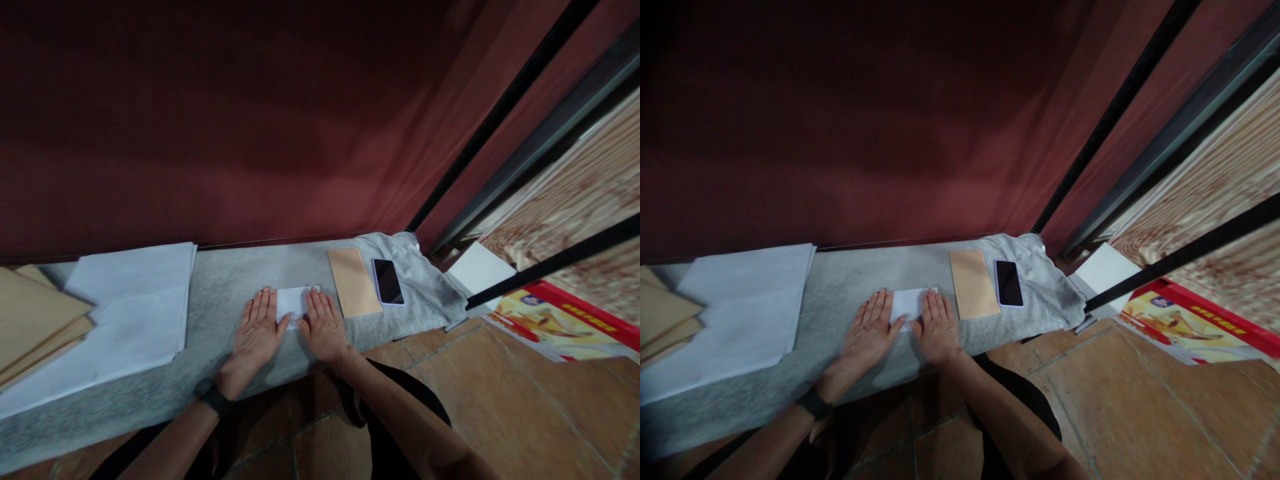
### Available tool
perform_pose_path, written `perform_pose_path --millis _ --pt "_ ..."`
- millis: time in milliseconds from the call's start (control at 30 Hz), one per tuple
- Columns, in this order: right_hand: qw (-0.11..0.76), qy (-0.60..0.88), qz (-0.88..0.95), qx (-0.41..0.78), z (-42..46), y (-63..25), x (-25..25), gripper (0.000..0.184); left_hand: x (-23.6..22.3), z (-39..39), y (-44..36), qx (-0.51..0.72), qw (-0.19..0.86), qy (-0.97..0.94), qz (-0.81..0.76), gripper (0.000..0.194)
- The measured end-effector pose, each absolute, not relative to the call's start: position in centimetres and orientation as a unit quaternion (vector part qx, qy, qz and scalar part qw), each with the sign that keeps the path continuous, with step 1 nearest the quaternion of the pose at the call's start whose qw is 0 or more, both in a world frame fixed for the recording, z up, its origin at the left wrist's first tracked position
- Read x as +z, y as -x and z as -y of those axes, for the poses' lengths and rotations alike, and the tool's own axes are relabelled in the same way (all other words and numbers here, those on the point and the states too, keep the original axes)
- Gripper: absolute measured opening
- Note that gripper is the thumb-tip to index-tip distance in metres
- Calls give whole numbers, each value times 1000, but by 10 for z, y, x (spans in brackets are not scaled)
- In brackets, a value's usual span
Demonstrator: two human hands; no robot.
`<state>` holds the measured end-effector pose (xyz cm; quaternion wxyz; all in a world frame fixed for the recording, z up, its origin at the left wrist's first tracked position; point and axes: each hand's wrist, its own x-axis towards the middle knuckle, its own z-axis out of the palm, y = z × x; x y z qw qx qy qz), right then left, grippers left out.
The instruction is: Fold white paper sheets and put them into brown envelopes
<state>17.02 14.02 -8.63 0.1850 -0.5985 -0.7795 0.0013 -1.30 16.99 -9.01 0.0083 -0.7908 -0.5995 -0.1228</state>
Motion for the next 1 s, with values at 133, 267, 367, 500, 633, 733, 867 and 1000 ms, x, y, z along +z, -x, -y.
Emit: perform_pose_path --millis 133,267,367,500,633,733,867,1000 --pt "196 496 846 26 -127 -166 -89 60 -93 -170 14 -130 11 794 593 65" --pt "193 484 853 20 -118 -170 -94 68 -96 -172 17 -131 9 793 595 64" --pt "190 499 845 13 -115 -176 -94 69 -97 -172 21 -131 8 791 598 66" --pt "186 520 834 12 -112 -183 -92 70 -95 -173 25 -122 8 785 608 68" --pt "188 515 837 6 -110 -189 -88 69 -90 -172 28 -120 2 778 617 68" --pt "188 509 840 11 -111 -192 -84 65 -85 -165 27 -141 12 792 594 66" --pt "181 515 836 55 -120 -197 -72 49 -84 -140 23 -158 -5 870 467 61" --pt "188 515 830 105 -134 -198 -59 45 -86 -119 20 -159 -10 905 394 64"
